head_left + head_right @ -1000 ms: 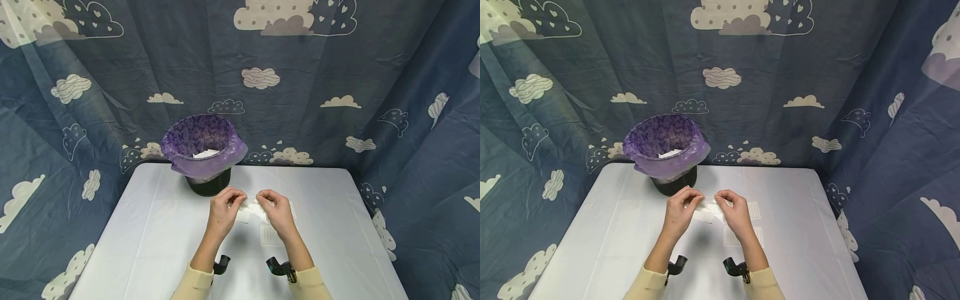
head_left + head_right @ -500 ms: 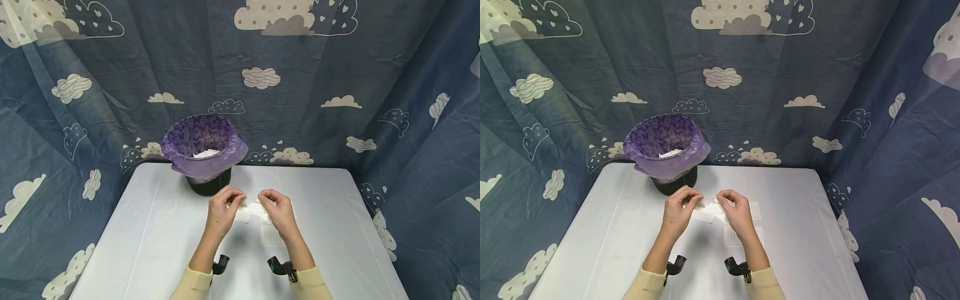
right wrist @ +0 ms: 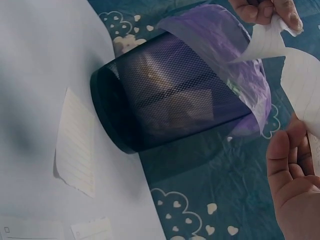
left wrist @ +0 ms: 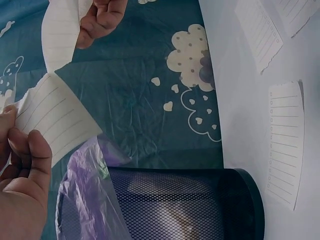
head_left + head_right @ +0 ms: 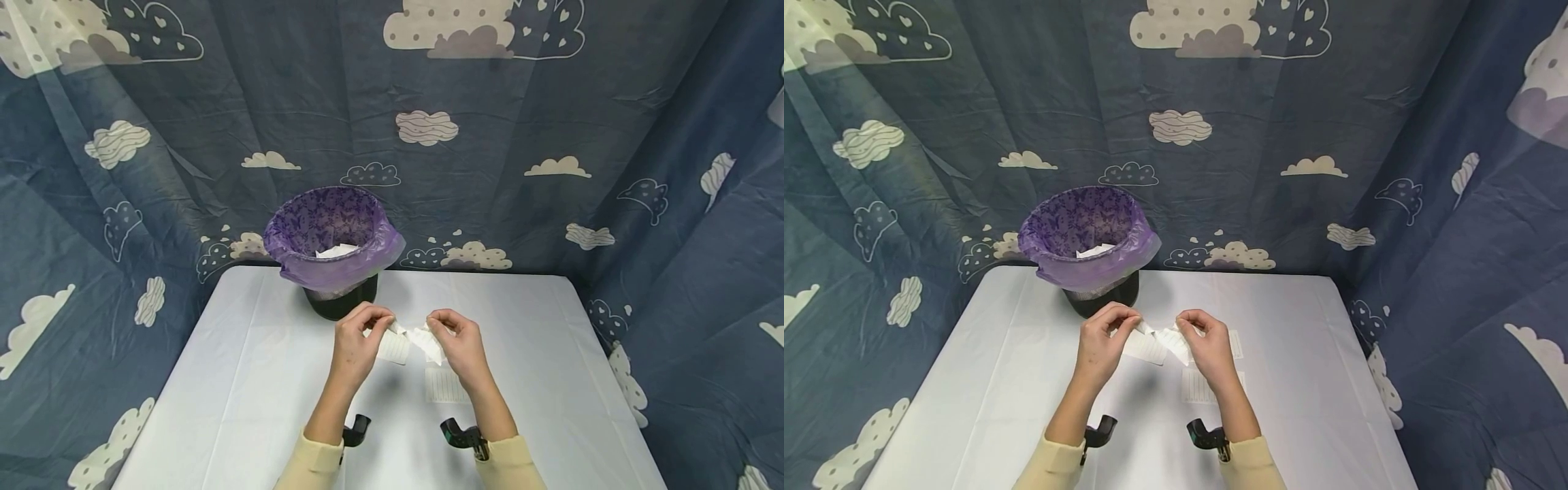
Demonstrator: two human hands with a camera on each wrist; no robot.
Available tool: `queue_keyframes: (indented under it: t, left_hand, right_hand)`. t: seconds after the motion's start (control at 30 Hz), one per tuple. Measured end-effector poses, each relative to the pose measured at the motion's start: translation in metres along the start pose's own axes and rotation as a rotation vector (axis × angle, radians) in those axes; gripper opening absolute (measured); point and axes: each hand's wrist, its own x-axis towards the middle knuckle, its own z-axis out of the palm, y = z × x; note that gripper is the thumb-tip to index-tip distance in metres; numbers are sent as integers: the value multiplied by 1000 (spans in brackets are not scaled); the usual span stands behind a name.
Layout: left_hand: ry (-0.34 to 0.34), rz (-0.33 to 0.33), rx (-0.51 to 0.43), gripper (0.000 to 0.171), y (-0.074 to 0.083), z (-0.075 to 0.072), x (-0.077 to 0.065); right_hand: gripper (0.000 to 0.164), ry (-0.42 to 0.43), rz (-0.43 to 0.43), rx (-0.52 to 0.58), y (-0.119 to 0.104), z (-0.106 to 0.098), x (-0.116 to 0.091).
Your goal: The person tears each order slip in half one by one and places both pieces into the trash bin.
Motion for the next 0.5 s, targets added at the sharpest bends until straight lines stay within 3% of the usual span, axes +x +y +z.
queue_keyframes:
  t: [0.5]
  left_hand:
    - [16, -62, -40, 6, -5, -6, 3]
  right_hand:
    - [16, 2, 17, 0, 3, -2, 1]
